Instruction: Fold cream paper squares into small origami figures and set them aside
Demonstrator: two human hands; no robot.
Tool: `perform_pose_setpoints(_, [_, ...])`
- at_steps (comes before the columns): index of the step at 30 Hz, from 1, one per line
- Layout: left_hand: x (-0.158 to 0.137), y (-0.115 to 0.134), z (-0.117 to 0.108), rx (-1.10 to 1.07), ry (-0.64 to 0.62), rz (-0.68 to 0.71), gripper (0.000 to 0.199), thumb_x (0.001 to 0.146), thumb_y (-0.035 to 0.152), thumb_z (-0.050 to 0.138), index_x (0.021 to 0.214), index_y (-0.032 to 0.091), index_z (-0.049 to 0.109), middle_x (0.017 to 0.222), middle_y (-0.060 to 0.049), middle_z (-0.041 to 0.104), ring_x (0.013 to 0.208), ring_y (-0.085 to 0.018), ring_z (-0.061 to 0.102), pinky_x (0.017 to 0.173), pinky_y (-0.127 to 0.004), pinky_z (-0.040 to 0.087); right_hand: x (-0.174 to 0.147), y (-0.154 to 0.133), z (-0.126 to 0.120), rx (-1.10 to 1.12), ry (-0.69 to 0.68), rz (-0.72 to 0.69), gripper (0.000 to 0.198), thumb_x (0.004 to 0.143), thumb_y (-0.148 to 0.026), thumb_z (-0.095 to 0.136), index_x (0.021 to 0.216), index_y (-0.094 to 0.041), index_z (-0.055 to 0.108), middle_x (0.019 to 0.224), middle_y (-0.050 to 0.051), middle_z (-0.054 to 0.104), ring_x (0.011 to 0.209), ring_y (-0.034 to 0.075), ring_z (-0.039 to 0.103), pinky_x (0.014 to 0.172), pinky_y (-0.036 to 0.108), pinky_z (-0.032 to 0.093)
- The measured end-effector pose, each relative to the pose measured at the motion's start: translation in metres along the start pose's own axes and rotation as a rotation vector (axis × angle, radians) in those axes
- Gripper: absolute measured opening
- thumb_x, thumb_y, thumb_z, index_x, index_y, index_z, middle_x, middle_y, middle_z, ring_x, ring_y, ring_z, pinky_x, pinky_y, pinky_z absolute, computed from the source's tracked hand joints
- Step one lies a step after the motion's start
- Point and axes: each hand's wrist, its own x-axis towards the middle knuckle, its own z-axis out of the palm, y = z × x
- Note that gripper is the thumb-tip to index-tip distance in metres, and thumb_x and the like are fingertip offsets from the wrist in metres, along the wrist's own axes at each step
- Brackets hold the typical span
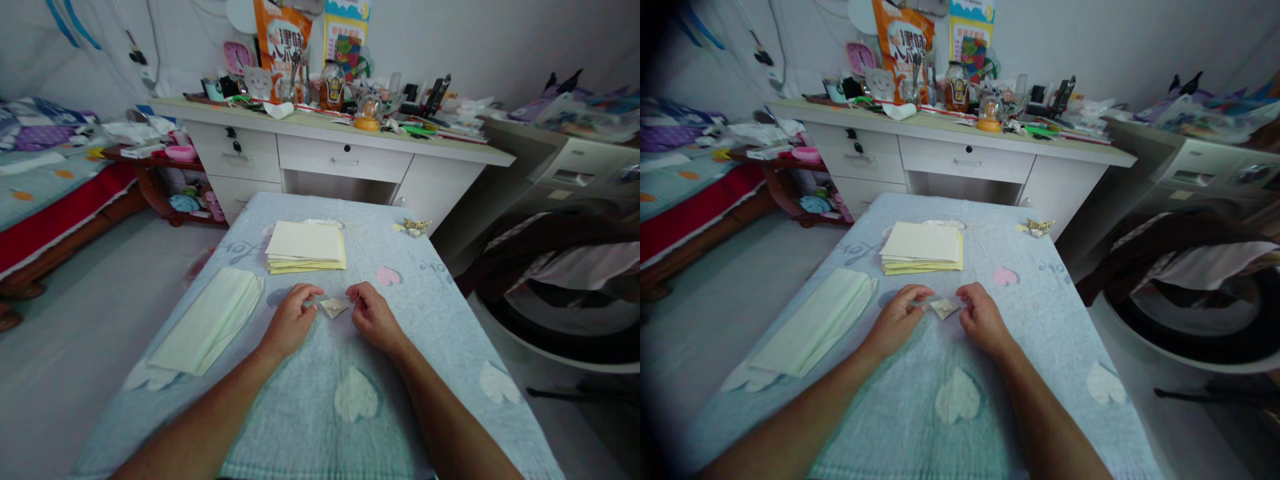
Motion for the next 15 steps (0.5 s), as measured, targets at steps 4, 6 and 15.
perform_pose_setpoints(4, [0.0003, 0.0010, -0.0014, 0.098, -0.049, 0.078, 0.043, 0.071, 0.003, 0.046, 0.103, 0.023, 0.067, 0.109, -0.005, 0.059, 0.103, -0.019, 0.055, 0.088, -0.030, 0.045, -0.0009, -0.0010, -0.0036, 0.037, -0.066, 0.023, 0.030, 0.069, -0.003, 0.052, 0.094, -0.019, 0.054, 0.083, -0.001, 0.050, 0.067, 0.012, 0.047, 0.061, 0.024, 0.039])
perform_pose_setpoints(6, [0.0005, 0.0009, -0.0017, 0.128, -0.070, 0.100, 0.043, 0.073, 0.003, 0.045, 0.104, 0.023, 0.067, 0.111, -0.005, 0.058, 0.105, -0.020, 0.055, 0.089, -0.031, 0.046, -0.0005, 0.0004, -0.0032, 0.047, -0.098, -0.005, 0.026, 0.072, -0.005, 0.054, 0.093, -0.020, 0.055, 0.085, 0.000, 0.050, 0.069, 0.012, 0.047, 0.061, 0.023, 0.039])
perform_pose_setpoints(15, [0.0020, -0.0035, -0.0010, 0.107, -0.026, 0.076, 0.040, 0.076, 0.007, 0.046, 0.108, 0.022, 0.062, 0.112, -0.005, 0.058, 0.096, -0.019, 0.056, 0.088, -0.032, 0.046, 0.0037, 0.0069, 0.0017, 0.004, -0.104, -0.067, 0.019, 0.078, -0.002, 0.050, 0.078, -0.019, 0.058, 0.080, 0.000, 0.052, 0.074, 0.013, 0.050, 0.066, 0.024, 0.038])
